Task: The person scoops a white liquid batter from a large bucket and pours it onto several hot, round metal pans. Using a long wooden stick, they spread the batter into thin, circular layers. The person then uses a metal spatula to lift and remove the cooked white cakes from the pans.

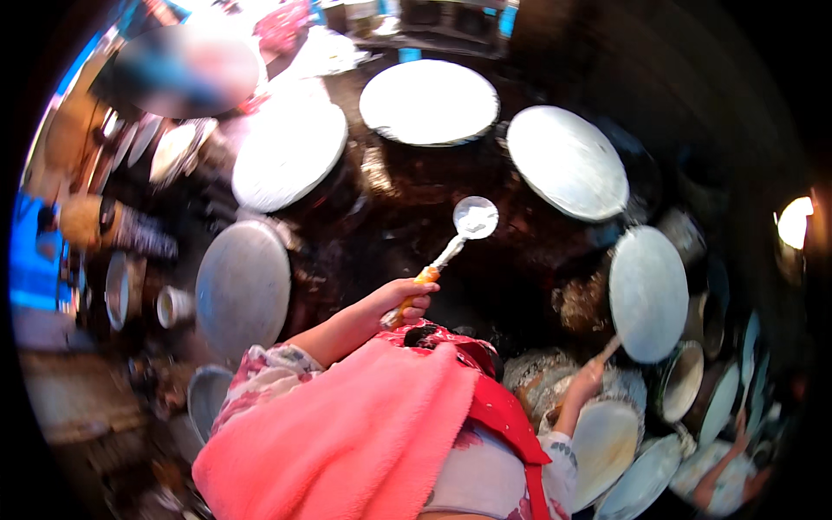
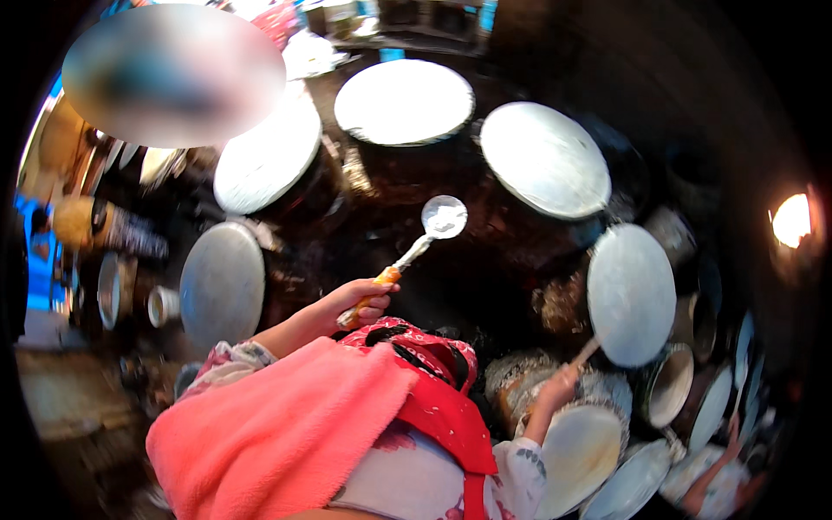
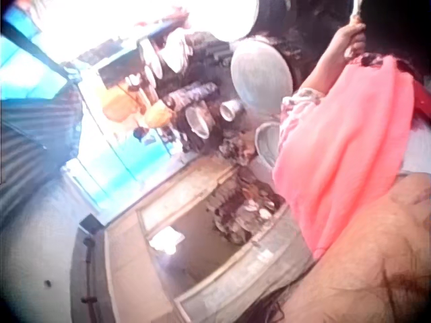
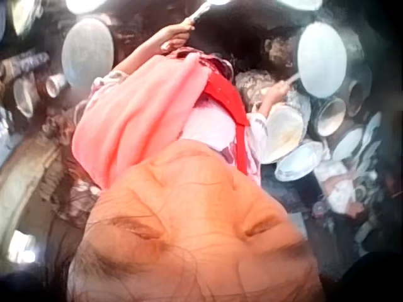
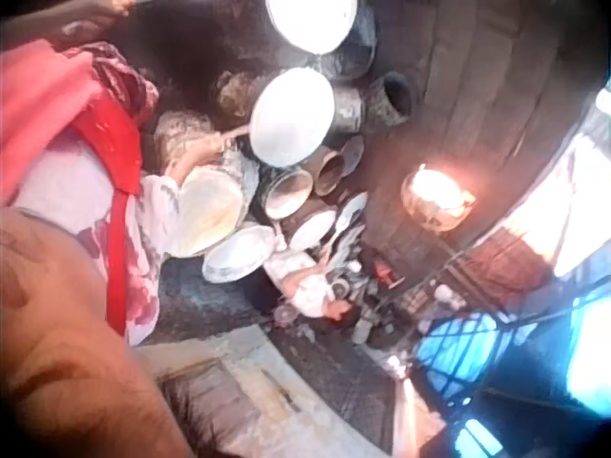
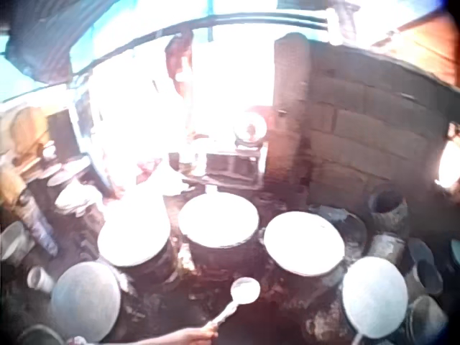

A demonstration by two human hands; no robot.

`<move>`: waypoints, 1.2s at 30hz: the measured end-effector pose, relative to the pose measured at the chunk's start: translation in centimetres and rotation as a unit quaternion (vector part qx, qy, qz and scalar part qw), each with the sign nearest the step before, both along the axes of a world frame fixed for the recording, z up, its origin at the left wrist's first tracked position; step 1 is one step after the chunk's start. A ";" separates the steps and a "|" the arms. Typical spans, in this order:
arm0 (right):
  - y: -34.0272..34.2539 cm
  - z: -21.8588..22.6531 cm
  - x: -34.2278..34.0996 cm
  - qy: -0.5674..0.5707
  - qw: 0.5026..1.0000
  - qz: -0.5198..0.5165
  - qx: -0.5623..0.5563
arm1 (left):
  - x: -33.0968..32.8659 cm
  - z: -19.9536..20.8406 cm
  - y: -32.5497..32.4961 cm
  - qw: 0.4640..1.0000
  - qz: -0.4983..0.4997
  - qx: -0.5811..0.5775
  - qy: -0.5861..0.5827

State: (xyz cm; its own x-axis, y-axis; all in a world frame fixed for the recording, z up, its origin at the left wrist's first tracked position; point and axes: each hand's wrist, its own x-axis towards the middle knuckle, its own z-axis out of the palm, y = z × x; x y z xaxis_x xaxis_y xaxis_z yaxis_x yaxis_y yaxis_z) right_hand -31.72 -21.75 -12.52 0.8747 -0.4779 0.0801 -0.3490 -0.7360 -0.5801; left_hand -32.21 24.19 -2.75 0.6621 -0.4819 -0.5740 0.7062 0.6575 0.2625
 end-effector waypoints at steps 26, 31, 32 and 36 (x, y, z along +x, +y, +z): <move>35.8 3.0 -1.2 0.016 0.556 0.829 0.063 | -37.0 1.4 -3.2 0.714 0.690 0.095 -0.062; 48.4 5.0 -8.0 -0.033 0.360 0.931 -0.040 | -43.6 2.3 -8.4 0.599 0.789 0.125 0.044; 50.7 5.4 -9.1 -0.049 0.322 0.943 -0.067 | -44.5 2.2 -9.1 0.583 0.801 0.123 0.057; 61.3 5.2 -8.6 -0.053 0.361 0.923 -0.124 | -47.3 2.3 -11.4 0.538 0.826 0.140 0.091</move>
State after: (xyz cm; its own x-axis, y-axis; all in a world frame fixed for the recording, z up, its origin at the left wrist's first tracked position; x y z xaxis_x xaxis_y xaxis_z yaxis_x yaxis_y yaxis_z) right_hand -40.31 39.58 -7.31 -0.3298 0.9440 0.0001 0.8826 0.3084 -0.3549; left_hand -79.51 12.77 -0.43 -0.0252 0.8008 -0.5984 -0.7504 0.3804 0.5405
